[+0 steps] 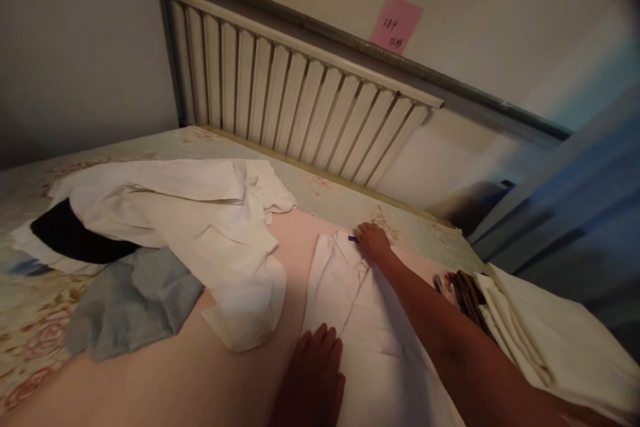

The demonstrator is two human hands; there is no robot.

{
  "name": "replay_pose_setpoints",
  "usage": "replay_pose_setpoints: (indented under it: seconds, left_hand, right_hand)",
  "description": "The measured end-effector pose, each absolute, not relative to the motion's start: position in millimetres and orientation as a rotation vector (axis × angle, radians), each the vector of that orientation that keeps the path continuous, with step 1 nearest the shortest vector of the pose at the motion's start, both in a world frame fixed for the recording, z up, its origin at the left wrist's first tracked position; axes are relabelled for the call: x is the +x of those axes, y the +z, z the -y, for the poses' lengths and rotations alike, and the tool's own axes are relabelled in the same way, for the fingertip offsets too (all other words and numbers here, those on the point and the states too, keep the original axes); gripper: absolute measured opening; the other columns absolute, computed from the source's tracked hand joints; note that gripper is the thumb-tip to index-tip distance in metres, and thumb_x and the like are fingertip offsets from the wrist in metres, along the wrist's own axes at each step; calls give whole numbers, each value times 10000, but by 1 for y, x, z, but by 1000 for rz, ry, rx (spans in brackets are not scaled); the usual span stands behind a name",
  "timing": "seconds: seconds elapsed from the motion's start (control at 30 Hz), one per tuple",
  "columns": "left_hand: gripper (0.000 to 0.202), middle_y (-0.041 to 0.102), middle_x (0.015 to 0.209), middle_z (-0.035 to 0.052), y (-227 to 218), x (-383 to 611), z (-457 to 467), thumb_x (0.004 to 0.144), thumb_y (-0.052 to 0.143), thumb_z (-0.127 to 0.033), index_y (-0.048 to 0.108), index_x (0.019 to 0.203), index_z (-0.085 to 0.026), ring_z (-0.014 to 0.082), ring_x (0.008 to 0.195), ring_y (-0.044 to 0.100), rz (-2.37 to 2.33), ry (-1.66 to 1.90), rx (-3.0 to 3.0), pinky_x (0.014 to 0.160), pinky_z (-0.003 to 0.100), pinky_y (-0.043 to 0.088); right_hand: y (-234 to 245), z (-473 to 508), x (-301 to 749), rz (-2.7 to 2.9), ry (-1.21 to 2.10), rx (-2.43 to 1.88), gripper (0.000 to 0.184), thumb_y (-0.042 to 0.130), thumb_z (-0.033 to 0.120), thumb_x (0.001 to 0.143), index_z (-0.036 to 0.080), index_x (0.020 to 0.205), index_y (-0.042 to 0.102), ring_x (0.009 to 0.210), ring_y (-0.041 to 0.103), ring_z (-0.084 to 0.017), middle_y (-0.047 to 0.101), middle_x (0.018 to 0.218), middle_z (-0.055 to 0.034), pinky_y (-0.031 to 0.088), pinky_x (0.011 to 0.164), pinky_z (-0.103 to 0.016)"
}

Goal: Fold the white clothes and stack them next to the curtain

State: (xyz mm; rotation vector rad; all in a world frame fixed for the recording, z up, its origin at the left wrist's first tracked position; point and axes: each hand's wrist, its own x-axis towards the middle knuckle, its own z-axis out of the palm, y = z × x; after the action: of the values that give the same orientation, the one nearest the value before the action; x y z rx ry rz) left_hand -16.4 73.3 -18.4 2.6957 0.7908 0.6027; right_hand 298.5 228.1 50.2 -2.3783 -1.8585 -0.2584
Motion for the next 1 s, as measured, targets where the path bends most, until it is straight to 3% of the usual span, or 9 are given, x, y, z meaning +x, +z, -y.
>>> replay_pose_setpoints:
  seconds: [0.2, 0.37, 0.53, 0.67, 1.0]
  left_hand:
    - [459, 511, 1425, 65, -8, -19, -71, 888, 420, -187, 517, 1336, -195, 244, 1327, 440, -814, 603, 2704, 1087, 476, 368]
    - [432, 523, 1414, 66, -7, -20, -69, 921, 400, -235, 517, 1335, -194, 245, 1327, 437, -810, 651, 2723, 1091, 478, 352]
    - [416, 545, 1393, 64, -12, -20, -69, 933, 389, -245, 522, 1325, -205, 233, 1316, 453, -802, 765, 2735, 1090, 460, 350]
    - [409, 571, 1364, 68, -13, -18, -70, 931, 378, -239, 547, 1301, -202, 241, 1300, 474, -802, 787, 2732, 1081, 468, 363]
    - [394, 587, 1346, 64, -11, -19, -71, 941, 365, -248, 562, 1279, -206, 223, 1292, 484, -787, 862, 2752, 1092, 441, 355]
  right_hand:
    - [66, -140, 286, 1845, -265, -2256, 347, 439, 285, 939, 164, 1227, 589, 1214, 527, -233, 609, 1276, -117, 389, 1048, -394]
    - [37, -17, 241, 1856, -233, -2080, 410, 381, 310, 947, 226, 1303, 567, 1235, 540, -247, 576, 1337, -92, 434, 1057, -472]
    - [1, 80, 202, 1912, -170, -1976, 548, 474, 294, 922, 387, 1449, 355, 1343, 419, -261, 395, 1488, 9, 437, 1074, -500]
    - [-7, 96, 194, 1943, -203, -2037, 596, 464, 254, 927, 364, 1483, 278, 1377, 365, -261, 386, 1497, 0, 367, 1110, -551]
    - [1, 86, 189, 1860, -204, -2059, 511, 449, 233, 933, 297, 1437, 394, 1371, 379, -234, 455, 1456, -33, 343, 1126, -527]
